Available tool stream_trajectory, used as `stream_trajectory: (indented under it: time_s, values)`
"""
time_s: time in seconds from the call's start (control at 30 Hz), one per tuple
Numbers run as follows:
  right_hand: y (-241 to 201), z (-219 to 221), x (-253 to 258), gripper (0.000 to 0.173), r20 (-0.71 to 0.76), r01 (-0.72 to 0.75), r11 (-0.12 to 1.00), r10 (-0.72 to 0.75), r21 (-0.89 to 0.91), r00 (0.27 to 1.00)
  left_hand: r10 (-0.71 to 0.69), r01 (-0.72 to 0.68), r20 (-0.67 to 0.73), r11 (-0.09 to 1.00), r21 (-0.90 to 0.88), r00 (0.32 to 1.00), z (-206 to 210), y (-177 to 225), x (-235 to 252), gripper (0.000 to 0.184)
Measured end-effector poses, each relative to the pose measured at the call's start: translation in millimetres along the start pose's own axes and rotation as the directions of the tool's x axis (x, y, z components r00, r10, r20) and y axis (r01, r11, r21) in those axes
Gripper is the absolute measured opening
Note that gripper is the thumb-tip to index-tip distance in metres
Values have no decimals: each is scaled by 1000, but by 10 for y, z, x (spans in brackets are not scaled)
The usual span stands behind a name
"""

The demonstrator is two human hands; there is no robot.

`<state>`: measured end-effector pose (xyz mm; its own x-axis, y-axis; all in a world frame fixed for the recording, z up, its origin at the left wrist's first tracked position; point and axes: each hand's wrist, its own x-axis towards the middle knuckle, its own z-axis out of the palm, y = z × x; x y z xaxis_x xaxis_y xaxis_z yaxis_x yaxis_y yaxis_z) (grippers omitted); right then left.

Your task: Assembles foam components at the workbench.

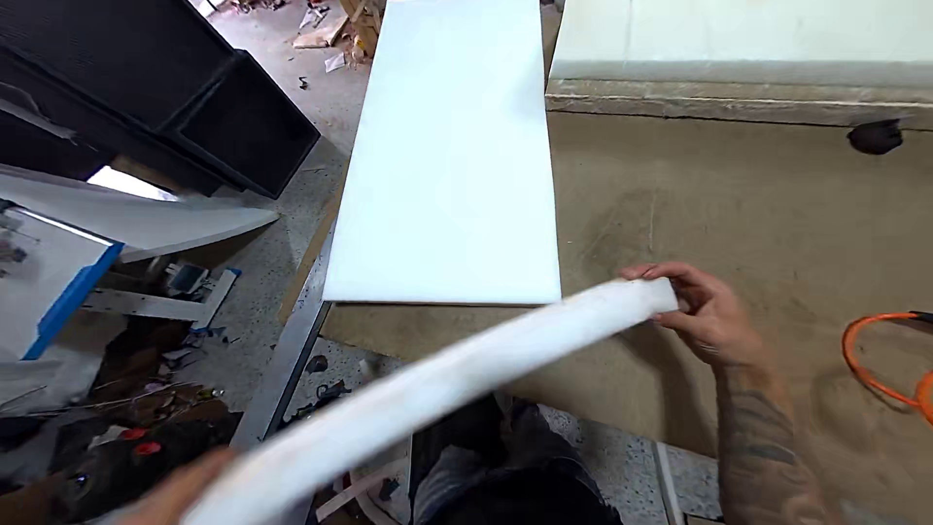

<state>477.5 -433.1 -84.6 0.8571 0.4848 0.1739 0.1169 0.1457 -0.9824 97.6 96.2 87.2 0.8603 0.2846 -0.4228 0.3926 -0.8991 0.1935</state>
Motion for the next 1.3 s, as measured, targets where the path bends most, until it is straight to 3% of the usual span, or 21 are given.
stream_trajectory:
  time_s: [0.07,0.17,0.27,0.37,0.43,0.53,0.6,0.67,0.77,0.87,0.93,1.0,1.07,1.13,1.2,1.3]
  values:
    - [192,153,356,38,-58,195,976,-190,97,980,150,-103,-215,971,216,965,-552,-103,500,95]
    - [521,338,646,27,-81,276,951,-266,143,960,271,-140,-310,912,385,911,-943,-224,1411,99]
    - [885,536,598,27,2,152,980,-153,128,988,360,-224,-241,863,453,901,-653,-637,2292,95]
    - [1048,810,399,14,-94,61,998,-63,-21,994,255,-207,-90,908,364,963,-75,-845,2868,97]
    - [1014,879,354,15,-172,26,987,-53,-157,984,193,-181,-15,941,286,981,141,-867,3094,100]
    - [824,875,287,17,-165,-23,941,-35,-337,986,65,-81,71,964,254,995,144,-760,3237,86]
    - [681,880,245,17,-137,-38,927,-15,-374,990,113,-96,-47,959,267,993,45,-705,3187,75]
    - [542,966,243,20,-256,-60,923,-43,-380,966,289,-204,-244,925,320,926,42,-746,3111,71]
    - [552,1095,294,18,-372,-49,907,-122,-418,920,487,-334,-324,840,427,811,261,-952,3067,84]
    - [710,1188,263,24,-392,-48,916,-123,-399,911,503,-330,-446,850,410,740,338,-971,2969,69]
    - [752,1260,195,40,-426,-117,922,-56,-369,903,502,-317,-488,853,414,714,302,-978,2973,70]
    - [752,1324,175,68,-467,-239,902,47,-361,883,501,-341,-420,850,401,757,328,-1073,3134,84]
    - [773,1421,214,92,-473,-394,823,177,-410,863,495,-395,-267,849,350,827,387,-1211,3444,98]
    - [821,1597,273,107,-501,-505,758,274,-413,821,434,-397,-147,890,224,889,383,-1267,3706,103]
    - [852,1706,286,108,-553,-550,739,291,-388,781,375,-369,-67,925,87,925,287,-1219,3791,98]
    - [797,1539,119,105,-614,-522,785,238,-335,753,463,-458,-57,886,72,885,338,-948,3561,86]
